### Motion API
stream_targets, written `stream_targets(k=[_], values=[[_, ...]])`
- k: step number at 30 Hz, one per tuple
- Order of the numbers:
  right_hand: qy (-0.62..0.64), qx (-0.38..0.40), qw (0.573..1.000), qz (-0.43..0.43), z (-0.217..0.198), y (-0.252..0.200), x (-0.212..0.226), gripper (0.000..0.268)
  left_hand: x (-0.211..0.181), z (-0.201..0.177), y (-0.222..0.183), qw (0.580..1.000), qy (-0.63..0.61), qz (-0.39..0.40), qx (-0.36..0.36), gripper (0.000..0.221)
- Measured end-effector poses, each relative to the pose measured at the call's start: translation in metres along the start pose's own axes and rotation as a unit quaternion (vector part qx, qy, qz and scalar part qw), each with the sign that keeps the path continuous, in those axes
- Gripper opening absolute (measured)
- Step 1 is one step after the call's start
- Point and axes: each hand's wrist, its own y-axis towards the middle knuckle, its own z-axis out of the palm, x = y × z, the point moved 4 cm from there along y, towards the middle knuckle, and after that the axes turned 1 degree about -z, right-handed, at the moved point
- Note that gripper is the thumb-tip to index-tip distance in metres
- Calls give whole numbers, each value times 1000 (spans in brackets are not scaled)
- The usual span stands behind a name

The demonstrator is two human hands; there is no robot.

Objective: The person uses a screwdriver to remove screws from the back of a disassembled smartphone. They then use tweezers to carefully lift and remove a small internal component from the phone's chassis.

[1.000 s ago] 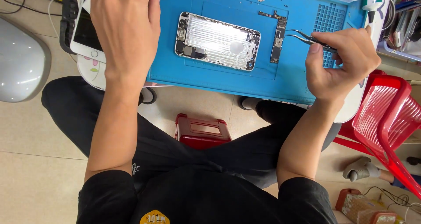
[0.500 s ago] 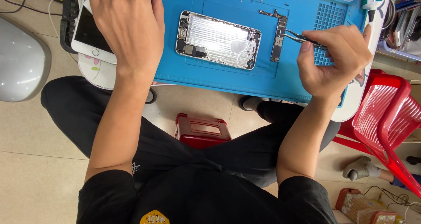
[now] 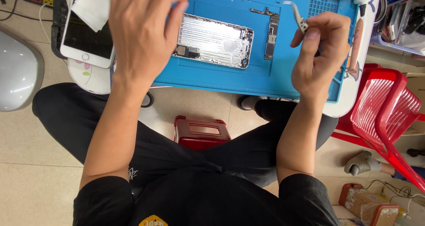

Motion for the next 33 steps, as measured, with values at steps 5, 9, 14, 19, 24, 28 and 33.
stream_targets(k=[5,9,14,19,24,28,33], values=[[4,-27,996,88,12,-5,0,51,-25,18,-1,986,-158,48,-1,10],[134,55,983,116,21,-8,8,51,-42,22,-1,972,-231,46,3,8],[157,109,975,109,30,-11,15,51,-48,28,-3,967,-254,35,13,9],[117,93,984,95,34,-13,11,24,-48,31,-3,963,-267,32,24,9],[53,83,993,61,31,-7,14,19,-43,33,-4,973,-227,27,39,10],[-74,85,993,-34,32,-1,18,6,-33,30,-5,987,-149,-10,66,28],[-117,120,983,-79,37,-6,6,13,-26,30,-10,986,-140,-15,94,20]])
